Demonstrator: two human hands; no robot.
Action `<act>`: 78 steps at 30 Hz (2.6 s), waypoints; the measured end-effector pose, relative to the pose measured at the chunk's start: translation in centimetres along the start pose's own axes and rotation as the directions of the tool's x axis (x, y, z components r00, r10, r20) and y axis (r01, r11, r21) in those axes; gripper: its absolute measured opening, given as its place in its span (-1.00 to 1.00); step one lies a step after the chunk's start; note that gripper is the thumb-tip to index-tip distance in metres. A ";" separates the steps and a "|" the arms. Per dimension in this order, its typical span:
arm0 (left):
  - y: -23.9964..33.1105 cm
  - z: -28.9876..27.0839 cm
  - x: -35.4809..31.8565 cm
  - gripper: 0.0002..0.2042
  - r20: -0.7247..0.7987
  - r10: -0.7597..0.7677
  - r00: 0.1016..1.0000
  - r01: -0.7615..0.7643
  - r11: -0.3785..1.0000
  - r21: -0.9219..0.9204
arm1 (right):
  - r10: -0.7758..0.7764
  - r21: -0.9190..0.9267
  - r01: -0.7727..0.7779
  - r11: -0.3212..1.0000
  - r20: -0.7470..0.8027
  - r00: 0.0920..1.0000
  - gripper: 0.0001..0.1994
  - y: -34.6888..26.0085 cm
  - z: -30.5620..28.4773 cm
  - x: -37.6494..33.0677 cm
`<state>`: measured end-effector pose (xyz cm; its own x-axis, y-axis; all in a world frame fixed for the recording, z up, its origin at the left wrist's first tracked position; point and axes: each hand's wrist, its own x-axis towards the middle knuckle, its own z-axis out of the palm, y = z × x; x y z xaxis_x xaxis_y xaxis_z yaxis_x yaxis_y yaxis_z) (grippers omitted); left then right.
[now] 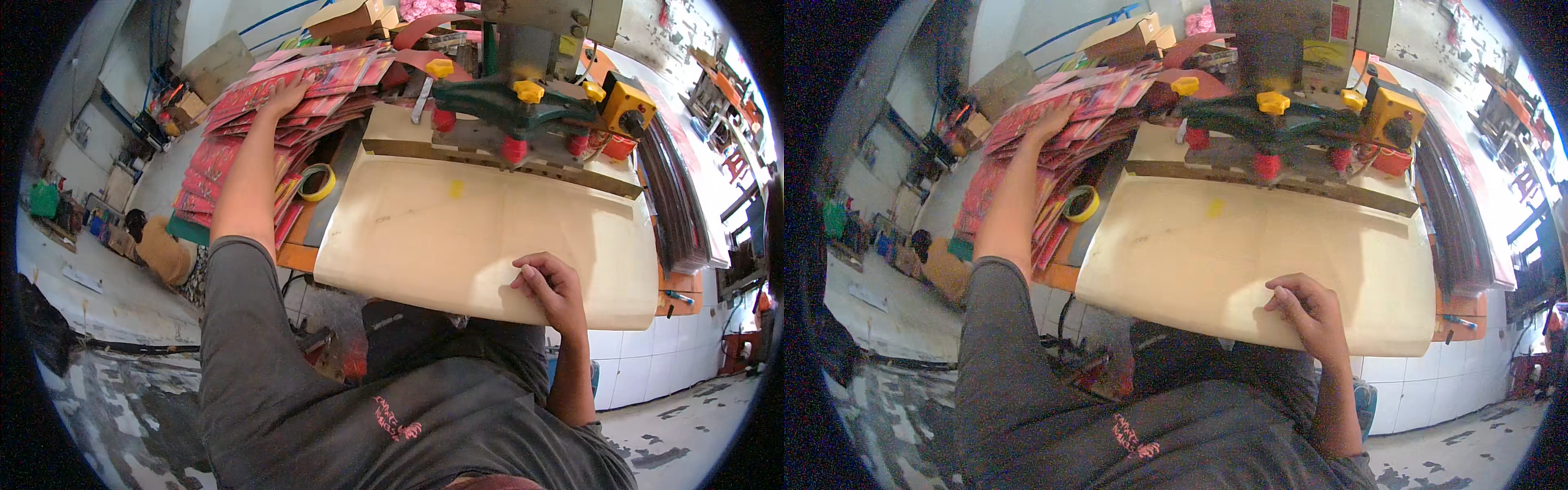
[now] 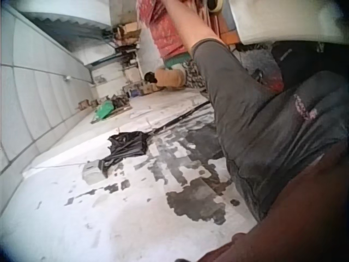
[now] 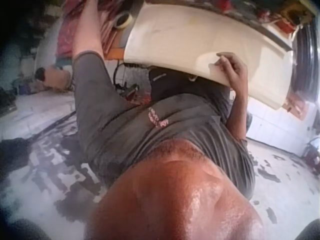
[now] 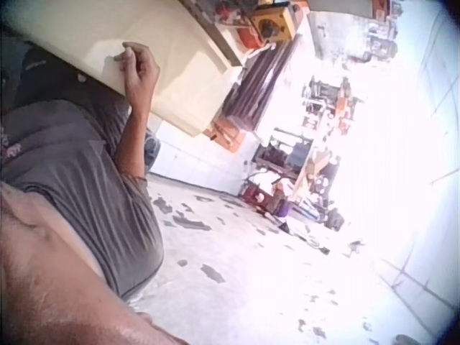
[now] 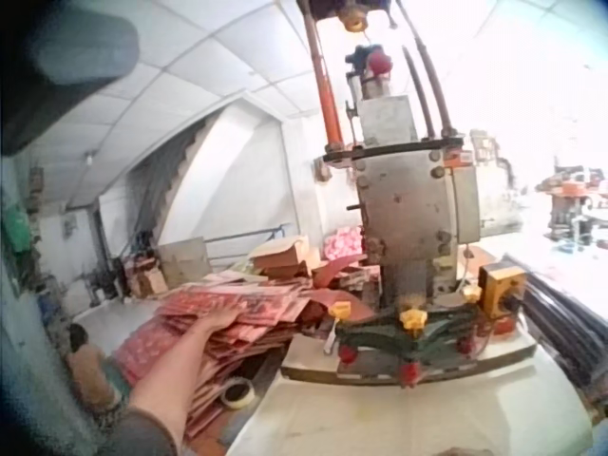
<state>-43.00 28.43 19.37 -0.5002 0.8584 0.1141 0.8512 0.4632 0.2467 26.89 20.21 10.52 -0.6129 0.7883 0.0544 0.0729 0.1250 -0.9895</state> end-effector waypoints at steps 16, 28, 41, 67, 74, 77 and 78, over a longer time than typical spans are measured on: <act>20.1 -0.4 -9.4 -0.50 -0.261 0.661 0.703 -0.651 0.746 0.137 | -0.003 -0.041 0.002 0.999 -0.025 1.000 -0.78 -0.1 0.0 -0.2; 18.1 1.5 -7.0 -0.67 -0.330 0.655 0.680 -0.665 0.740 0.101 | -0.044 -0.081 0.043 0.996 -0.018 0.999 -0.79 -0.3 0.3 -0.3; 18.2 0.5 -9.2 -0.68 -0.357 0.682 0.638 -0.698 0.708 0.106 | -0.084 -0.101 0.083 0.991 -0.010 0.996 -0.80 0.0 0.2 -0.4; 17.4 -0.2 -9.0 -0.64 -0.237 0.674 0.699 -0.703 0.709 -0.055 | -0.154 0.013 0.155 0.988 -0.022 0.988 -0.82 0.2 -0.6 -1.2; 16.0 -0.5 -11.8 -0.55 -0.327 0.615 0.717 -0.659 0.751 -0.034 | -0.208 -0.161 0.177 0.971 -0.205 0.956 -0.82 -2.6 -4.4 -3.9; 16.2 -0.5 -14.0 -0.53 -0.364 0.586 0.724 -0.643 0.764 -0.048 | -0.169 -0.083 0.148 0.986 -0.511 0.843 -0.78 -3.1 -8.3 -5.6; 16.2 -0.8 -15.2 -0.52 -0.371 0.532 0.761 -0.601 0.794 -0.096 | -0.171 -0.118 0.124 0.985 -0.623 0.763 -0.75 -4.3 -9.5 -6.3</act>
<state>-21.70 22.72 22.43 0.0129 0.8178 0.5753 0.9609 -0.1694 0.2192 37.97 20.44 15.71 0.0100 0.9557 0.2941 0.0890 0.2921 -0.9522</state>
